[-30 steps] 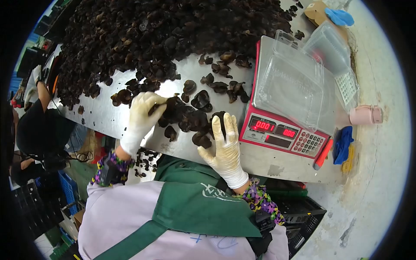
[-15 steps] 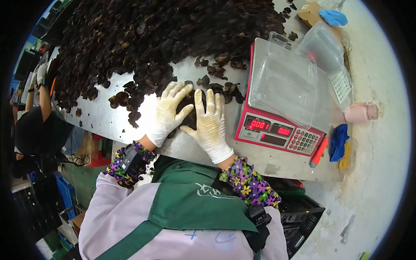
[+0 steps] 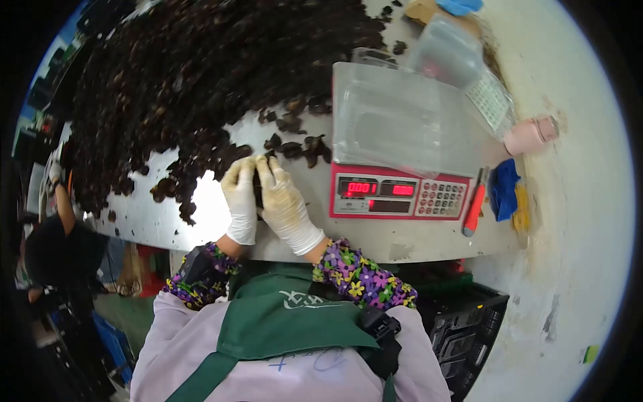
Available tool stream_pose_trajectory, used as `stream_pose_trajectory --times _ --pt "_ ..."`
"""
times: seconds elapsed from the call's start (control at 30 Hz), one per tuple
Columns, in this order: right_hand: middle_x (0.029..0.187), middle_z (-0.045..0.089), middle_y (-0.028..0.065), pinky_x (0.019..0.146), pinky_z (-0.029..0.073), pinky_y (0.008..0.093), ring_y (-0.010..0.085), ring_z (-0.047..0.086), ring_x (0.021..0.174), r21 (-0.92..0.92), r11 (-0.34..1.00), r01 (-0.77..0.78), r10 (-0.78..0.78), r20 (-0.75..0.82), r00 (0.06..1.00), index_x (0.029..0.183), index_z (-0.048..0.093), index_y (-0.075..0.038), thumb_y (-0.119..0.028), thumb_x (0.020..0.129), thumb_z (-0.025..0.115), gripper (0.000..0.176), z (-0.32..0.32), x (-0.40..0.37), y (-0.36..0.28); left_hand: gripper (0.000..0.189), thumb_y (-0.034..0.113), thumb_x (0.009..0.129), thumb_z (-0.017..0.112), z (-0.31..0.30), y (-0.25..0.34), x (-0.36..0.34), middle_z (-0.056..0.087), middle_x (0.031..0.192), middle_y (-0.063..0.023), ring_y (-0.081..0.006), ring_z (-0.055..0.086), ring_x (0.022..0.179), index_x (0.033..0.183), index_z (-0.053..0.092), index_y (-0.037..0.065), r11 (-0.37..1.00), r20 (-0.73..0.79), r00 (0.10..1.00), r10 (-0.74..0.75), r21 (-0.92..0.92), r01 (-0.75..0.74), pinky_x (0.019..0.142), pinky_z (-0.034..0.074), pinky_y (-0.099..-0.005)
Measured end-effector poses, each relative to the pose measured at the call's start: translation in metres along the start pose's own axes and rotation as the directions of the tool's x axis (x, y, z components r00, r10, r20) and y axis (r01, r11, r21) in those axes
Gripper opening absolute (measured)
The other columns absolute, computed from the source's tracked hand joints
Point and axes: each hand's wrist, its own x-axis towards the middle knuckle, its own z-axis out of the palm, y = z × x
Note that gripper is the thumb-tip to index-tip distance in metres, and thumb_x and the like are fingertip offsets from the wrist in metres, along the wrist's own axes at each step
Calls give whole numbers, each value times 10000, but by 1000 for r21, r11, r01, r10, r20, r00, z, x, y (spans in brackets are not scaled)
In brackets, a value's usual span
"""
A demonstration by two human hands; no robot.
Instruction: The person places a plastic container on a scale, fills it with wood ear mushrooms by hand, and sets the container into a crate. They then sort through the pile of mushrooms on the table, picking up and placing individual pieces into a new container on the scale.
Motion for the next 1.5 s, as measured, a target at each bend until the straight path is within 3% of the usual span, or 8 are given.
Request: stream_pose_trajectory --times 0.17,0.47,0.67,0.73,0.93,1.2,1.3,1.5 --pt "1395 448 286 1005 497 420 417 540 1185 -136 989 54 -76 -165 983 1472 353 41 -29 658 809 936 -77 57 -8 216 99 979 571 55 87 23 734 964 -55 -113 648 888 1002 735 -40 933 94 932 349 -128 -336 828 504 -263" --pt "1394 508 231 1080 452 439 394 520 1271 -262 964 -41 -2 -164 986 1477 408 -41 -154 721 835 875 -204 58 76 235 213 965 650 190 96 18 710 844 -118 -189 649 780 935 707 -13 962 308 914 264 -155 -225 757 511 -323" --pt "1417 502 223 1105 414 447 384 468 1317 -238 968 -83 92 27 995 1492 406 -51 -285 771 812 860 -239 42 78 216 192 1007 626 164 99 20 698 1143 -74 -149 638 999 1146 700 44 880 342 811 474 -183 -438 896 496 -311" --pt "1377 549 213 1085 424 435 375 504 1282 -192 980 -57 49 -44 998 1461 472 -72 -255 812 785 744 -246 37 71 202 141 1013 606 133 113 16 689 1168 -82 -142 623 1031 1165 688 36 931 362 862 355 -226 -288 926 488 -311" --pt "1202 678 161 1009 463 409 324 619 1125 -219 965 -146 48 -398 916 1218 677 -20 -17 884 643 335 -254 -13 61 257 48 924 676 28 37 41 640 1259 -119 -255 594 1193 1180 687 57 746 453 753 478 242 -620 1044 453 -363" --pt "1091 703 125 884 521 362 261 654 1021 -153 955 -254 167 -431 887 1093 718 -29 68 874 584 275 -220 -65 65 734 306 798 813 27 -2 59 466 1456 -276 -461 503 1289 1452 514 161 337 744 597 301 503 -796 1056 463 -477" --pt "1087 703 123 859 535 362 266 656 1014 -188 955 -231 128 -443 888 1093 724 -37 76 858 588 294 -215 -61 56 711 300 847 771 52 15 53 448 1471 -269 -460 492 1295 1482 476 171 477 796 589 136 469 -744 1065 462 -475" --pt "1052 702 116 874 526 383 281 654 1001 -270 948 -172 43 -426 904 1090 724 -30 81 860 591 288 -215 -65 55 143 168 850 677 45 -4 28 579 921 -107 -313 644 847 982 647 122 377 815 475 330 348 -858 701 562 -415"
